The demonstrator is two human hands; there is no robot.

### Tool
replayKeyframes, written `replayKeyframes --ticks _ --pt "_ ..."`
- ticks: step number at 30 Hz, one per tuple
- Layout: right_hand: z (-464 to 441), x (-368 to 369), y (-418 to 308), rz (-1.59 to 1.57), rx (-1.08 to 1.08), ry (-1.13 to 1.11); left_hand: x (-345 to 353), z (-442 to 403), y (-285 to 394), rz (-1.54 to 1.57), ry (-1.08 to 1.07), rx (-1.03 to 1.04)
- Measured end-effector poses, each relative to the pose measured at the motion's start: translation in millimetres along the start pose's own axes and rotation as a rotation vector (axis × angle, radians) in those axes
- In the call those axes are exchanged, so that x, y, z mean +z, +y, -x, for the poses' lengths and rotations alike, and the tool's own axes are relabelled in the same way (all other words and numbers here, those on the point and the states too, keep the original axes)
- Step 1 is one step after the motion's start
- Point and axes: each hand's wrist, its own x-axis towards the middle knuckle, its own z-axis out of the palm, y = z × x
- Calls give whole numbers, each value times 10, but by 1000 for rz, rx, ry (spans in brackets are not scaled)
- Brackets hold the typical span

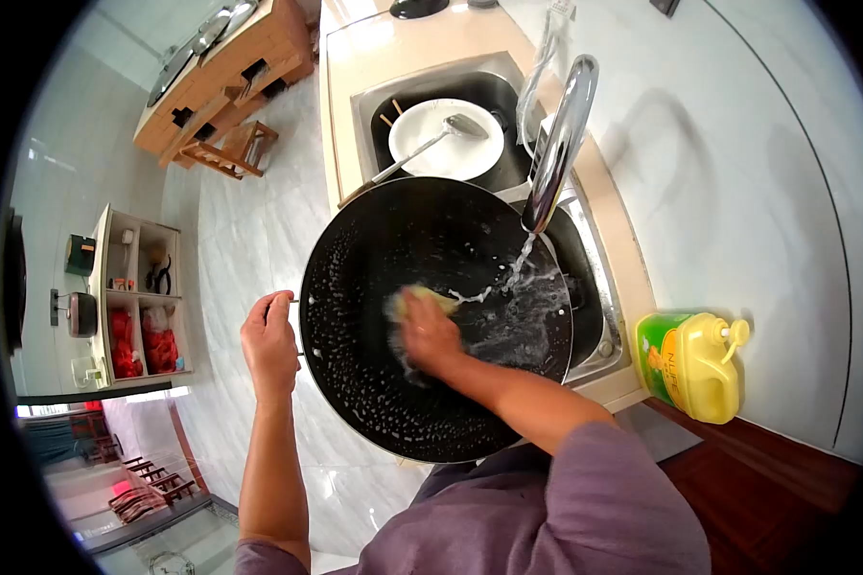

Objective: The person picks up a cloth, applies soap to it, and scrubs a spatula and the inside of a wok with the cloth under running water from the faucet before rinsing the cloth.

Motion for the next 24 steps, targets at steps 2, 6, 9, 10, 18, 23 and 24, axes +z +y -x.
replayKeyframes --ticks 2,6,9,10,18,23,24 --pt "-522 223 115 117 -220 48 -6 33 24 -6 -7 -24" --pt "-1179 -384 925 622 -331 106 -21 36 33 10 -18 -11" --pt "-689 -895 1237 663 -248 60 -18 -12 -112 55 13 18" --pt "-430 -925 1205 675 -162 6 -22 -53 -171 42 9 49" --pt "-100 -71 -383 -112 -124 -99 7 -33 -104 -32 32 34" --pt "-1362 386 4 258 -496 340 34 -63 -67 13 36 25" --pt "-1535 265 211 391 -449 349 34 -67 -80 -22 39 62"
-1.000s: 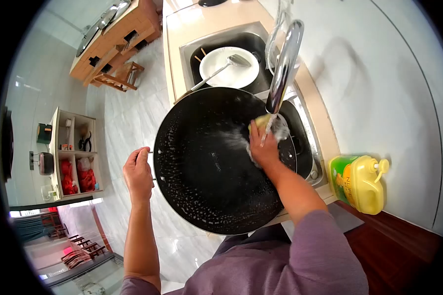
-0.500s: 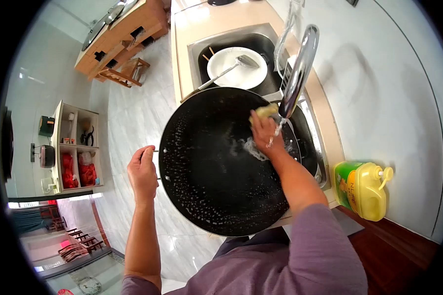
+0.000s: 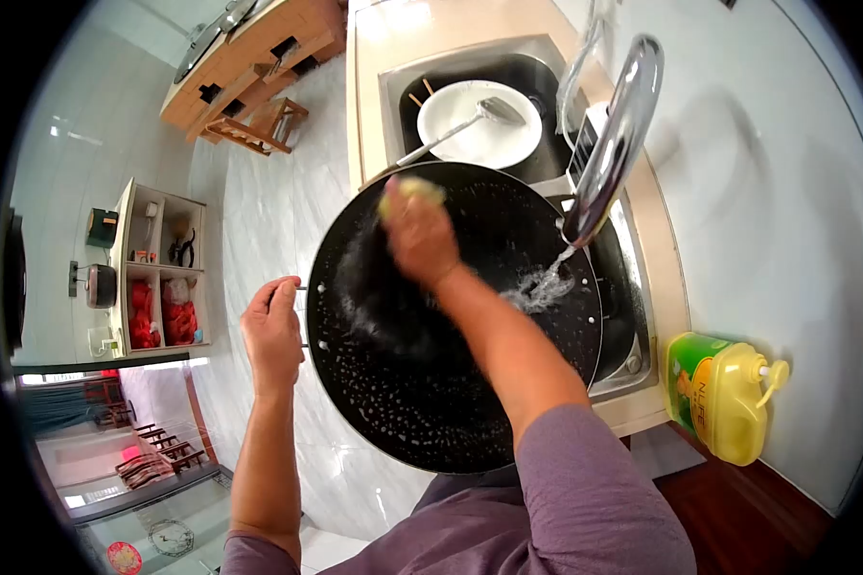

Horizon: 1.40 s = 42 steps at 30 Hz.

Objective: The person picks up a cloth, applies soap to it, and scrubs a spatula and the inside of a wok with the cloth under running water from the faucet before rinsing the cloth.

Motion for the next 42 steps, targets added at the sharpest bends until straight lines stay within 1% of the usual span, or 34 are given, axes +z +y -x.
replayKeyframes --ticks 2,4,6,8,10,12,14,16,18,19,20,22,23,24,26,27,28,30,31,32,34,36,37,38,40,41,42 --pt "-63 -144 489 169 71 -84 11 12 6 22 -6 8" --pt "223 -316 908 230 107 -256 -8 -1 -27 17 -11 17" --pt "537 -716 1184 282 49 -310 -18 20 -2 41 -19 -4" --pt "898 -1009 1296 311 177 -410 -29 13 -20 61 -23 -7" --pt "1230 -1325 1226 386 115 -423 -23 23 -26 69 -17 -7" --pt "1521 -1585 965 266 231 -695 -7 2 -14 60 -3 -1" --pt "1686 -1625 543 99 190 -607 3 -10 -28 63 14 -2" --pt "1694 -1488 -4 -131 295 -715 23 -16 -43 60 11 0" --pt "1328 -1252 -452 -301 270 -441 11 10 -26 53 5 3" --pt "1174 -1018 -491 -310 198 -389 6 39 35 37 -1 -22" --pt "997 -788 -372 -317 126 -336 6 38 28 24 10 -25" --pt "756 -361 118 -98 35 -295 13 20 16 1 26 -25" --pt "617 -402 341 -37 51 -348 17 43 98 13 23 -74" --pt "570 -553 557 24 62 -400 9 44 63 34 9 -62" --pt "765 -783 897 90 68 -301 -19 10 -34 98 -9 -32" --pt "919 -956 984 159 104 -351 -14 13 -42 104 0 -20" --pt "1112 -1140 976 231 139 -399 -14 5 -57 105 2 -12" --pt "1470 -1394 839 245 242 -601 -1 -11 -70 109 6 3" --pt "1633 -1461 682 144 289 -634 -2 22 26 66 3 -28" --pt "1743 -1476 507 41 335 -665 6 3 -1 61 16 -4" --pt "1456 -1632 -134 -148 313 -724 21 -40 -114 37 37 36" --pt "1368 -1222 -404 -243 143 -442 21 -19 -75 30 33 13" --pt "1206 -1013 -428 -258 111 -421 10 1 -54 19 32 -3" --pt "988 -807 -315 -276 80 -399 4 10 -48 1 36 -12" --pt "680 -451 142 -38 -46 -295 5 7 -2 -40 41 -25" --pt "542 -462 385 -2 -54 -415 3 56 138 -33 10 -79" --pt "468 -570 648 36 -71 -532 -8 48 95 -14 3 -67"
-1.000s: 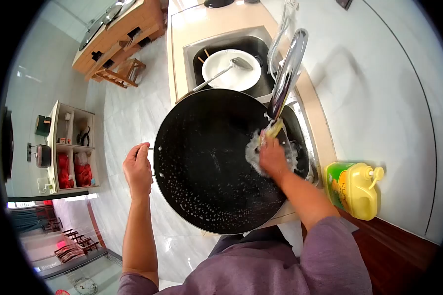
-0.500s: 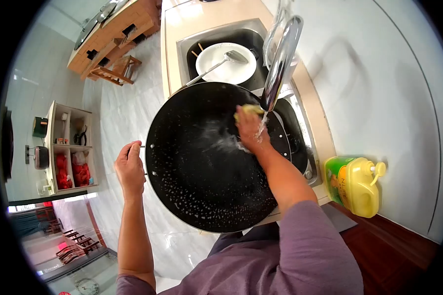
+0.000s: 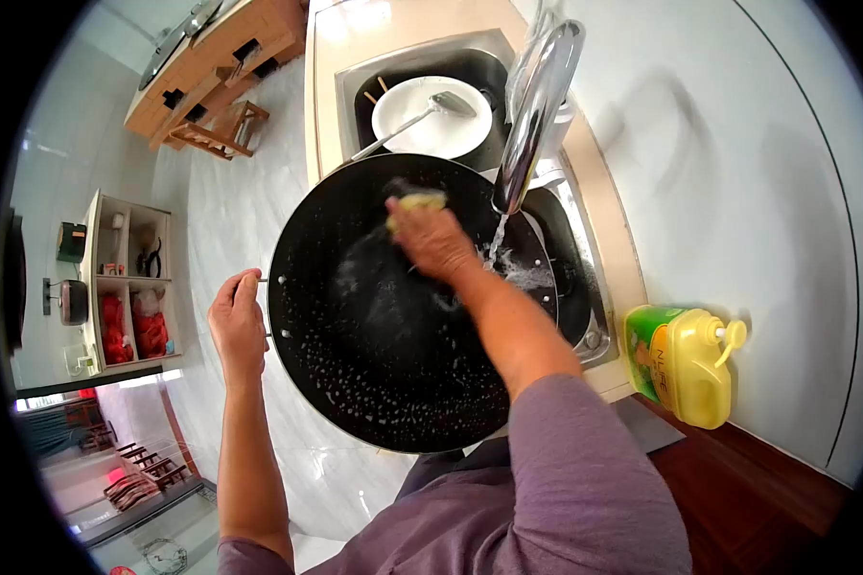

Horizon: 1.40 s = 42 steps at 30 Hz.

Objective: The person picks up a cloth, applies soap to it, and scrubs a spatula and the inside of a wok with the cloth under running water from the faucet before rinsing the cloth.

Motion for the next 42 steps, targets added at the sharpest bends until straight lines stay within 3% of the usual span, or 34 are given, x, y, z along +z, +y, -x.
replayKeyframes --ticks 4,6,8,10,14,17,21,24,26,28,30,31,34,35,38,39,42 --pt "613 -258 650 177 91 58 -4 -47 -115 37 9 55" --pt "1072 -348 682 238 191 -140 7 -28 -70 32 16 55" --pt "1406 -547 517 76 289 -209 8 -53 -106 63 6 53" --pt "1600 -579 230 141 364 -181 13 -94 -176 53 10 92" --pt "1645 -691 -611 -304 295 -321 20 -94 -173 7 35 113" --pt "1218 -493 -1260 -467 261 -144 18 -69 -158 -30 36 112" --pt "441 -214 -1349 -587 237 96 12 -65 -134 -37 24 102" --pt "234 -446 -1195 -979 621 -176 -12 -75 -124 -36 -4 51" --pt "403 -7 -928 -1457 741 123 -14 -84 -169 -36 8 89" --pt "571 -232 -648 -1768 886 133 7 -87 -162 -36 22 112" --pt "675 -365 -413 -2155 1165 108 1 -88 -158 -69 28 126" --pt "775 -385 -265 -2167 1160 8 3 -93 -154 -86 30 134" --pt "843 -329 -141 -1703 1016 -2 12 -94 -155 -87 46 129" --pt "816 -458 -87 -1764 1027 -98 2 -88 -142 -62 24 89" --pt "807 -723 -48 -2022 1041 -95 23 -142 -241 -5 40 148" --pt "861 -610 48 -1777 1112 -150 26 -151 -260 -3 43 155" --pt "1081 -654 32 11 497 41 41 -163 -267 6 39 170"
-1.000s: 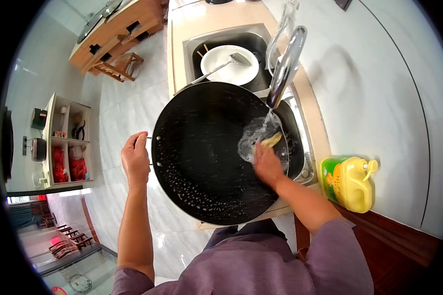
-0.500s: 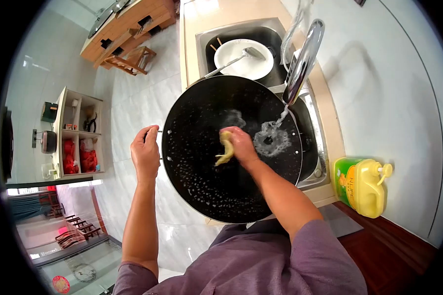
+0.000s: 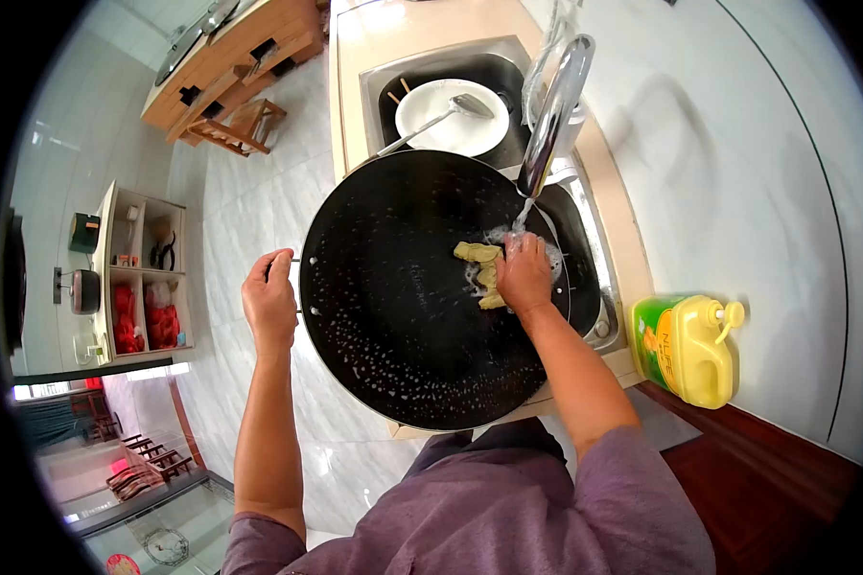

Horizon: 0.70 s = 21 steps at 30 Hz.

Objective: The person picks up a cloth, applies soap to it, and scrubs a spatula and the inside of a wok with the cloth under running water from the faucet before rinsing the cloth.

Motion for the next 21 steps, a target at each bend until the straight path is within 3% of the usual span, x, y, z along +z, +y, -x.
replayKeyframes --ticks 1,4,7,9,11,12,14,16,21 --pt "34 -22 8 -155 10 -19 0 2 11 4 -2 -1" --pt "180 89 31 -200 -222 -73 -38 32 92 -43 -8 -55" --pt "443 378 -290 -372 124 -258 -20 49 108 -53 0 -84" --pt "507 178 -867 -540 301 -487 -13 38 93 -53 14 -70" --pt "647 420 -1232 -562 -162 -81 -13 46 94 -38 14 -77" --pt "526 403 -1307 -624 -282 -21 -16 60 96 -31 13 -83" --pt "98 482 -1041 -334 -323 -220 -27 84 198 -29 -9 -139" --pt "-249 566 -680 -95 -166 -142 -31 87 232 -18 -12 -148" --pt "-62 277 174 -30 -165 -260 -23 40 86 8 -10 -78"
